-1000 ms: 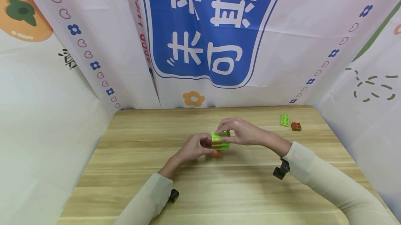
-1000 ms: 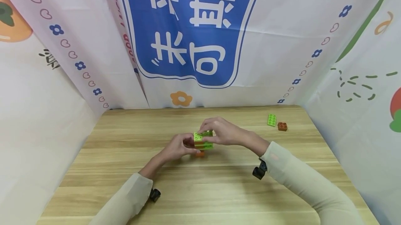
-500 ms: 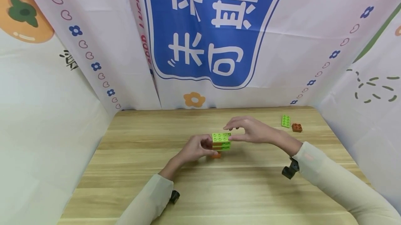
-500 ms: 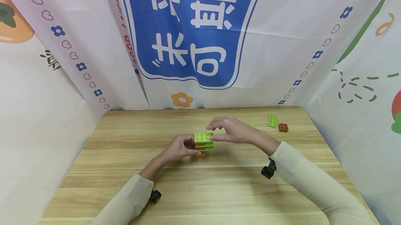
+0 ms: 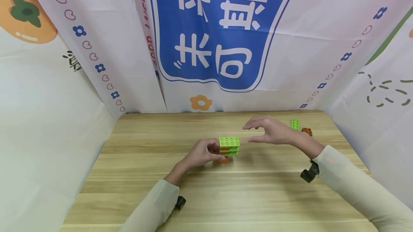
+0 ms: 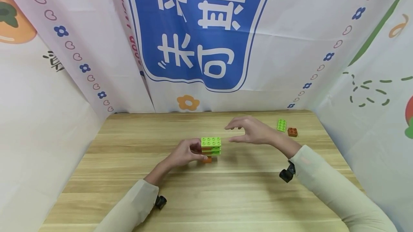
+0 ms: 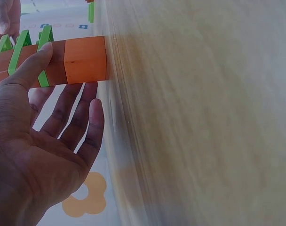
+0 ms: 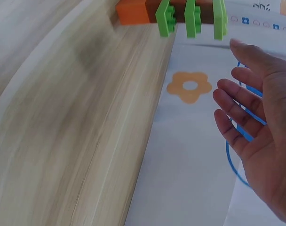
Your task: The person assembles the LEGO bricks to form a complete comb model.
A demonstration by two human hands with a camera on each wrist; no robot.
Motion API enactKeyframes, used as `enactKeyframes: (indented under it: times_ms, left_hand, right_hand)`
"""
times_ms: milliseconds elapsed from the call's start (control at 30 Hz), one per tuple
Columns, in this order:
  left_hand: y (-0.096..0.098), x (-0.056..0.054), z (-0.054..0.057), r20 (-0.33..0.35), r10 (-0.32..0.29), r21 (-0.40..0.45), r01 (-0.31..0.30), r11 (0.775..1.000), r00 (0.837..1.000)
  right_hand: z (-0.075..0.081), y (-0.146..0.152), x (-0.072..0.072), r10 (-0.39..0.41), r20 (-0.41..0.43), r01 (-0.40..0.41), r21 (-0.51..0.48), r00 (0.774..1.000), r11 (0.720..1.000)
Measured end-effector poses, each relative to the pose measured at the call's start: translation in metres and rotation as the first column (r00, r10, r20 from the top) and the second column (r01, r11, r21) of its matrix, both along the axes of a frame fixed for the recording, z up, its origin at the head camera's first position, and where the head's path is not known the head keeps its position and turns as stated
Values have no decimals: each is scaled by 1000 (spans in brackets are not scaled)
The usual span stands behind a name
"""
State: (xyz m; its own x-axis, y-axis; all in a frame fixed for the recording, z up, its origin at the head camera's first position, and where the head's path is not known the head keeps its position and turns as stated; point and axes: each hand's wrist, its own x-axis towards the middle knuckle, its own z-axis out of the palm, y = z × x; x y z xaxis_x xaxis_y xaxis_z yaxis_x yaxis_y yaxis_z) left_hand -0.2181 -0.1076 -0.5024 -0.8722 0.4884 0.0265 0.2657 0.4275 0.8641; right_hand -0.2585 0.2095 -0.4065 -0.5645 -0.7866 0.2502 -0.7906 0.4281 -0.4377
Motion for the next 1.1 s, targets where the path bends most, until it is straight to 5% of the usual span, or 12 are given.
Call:
enactKeyframes:
  times_ms: [333,1100]
  left_hand:
    - [0,0,-2,-1,9,-14,-9,1000,1000]
    - [0,3,0,6,13,10,-13,1000,1000]
  right_hand:
    - [-8,27,-11,-28,9,28,-4,1000,1000]
    - [-25,97,-29,-223,35,221,60,974,974]
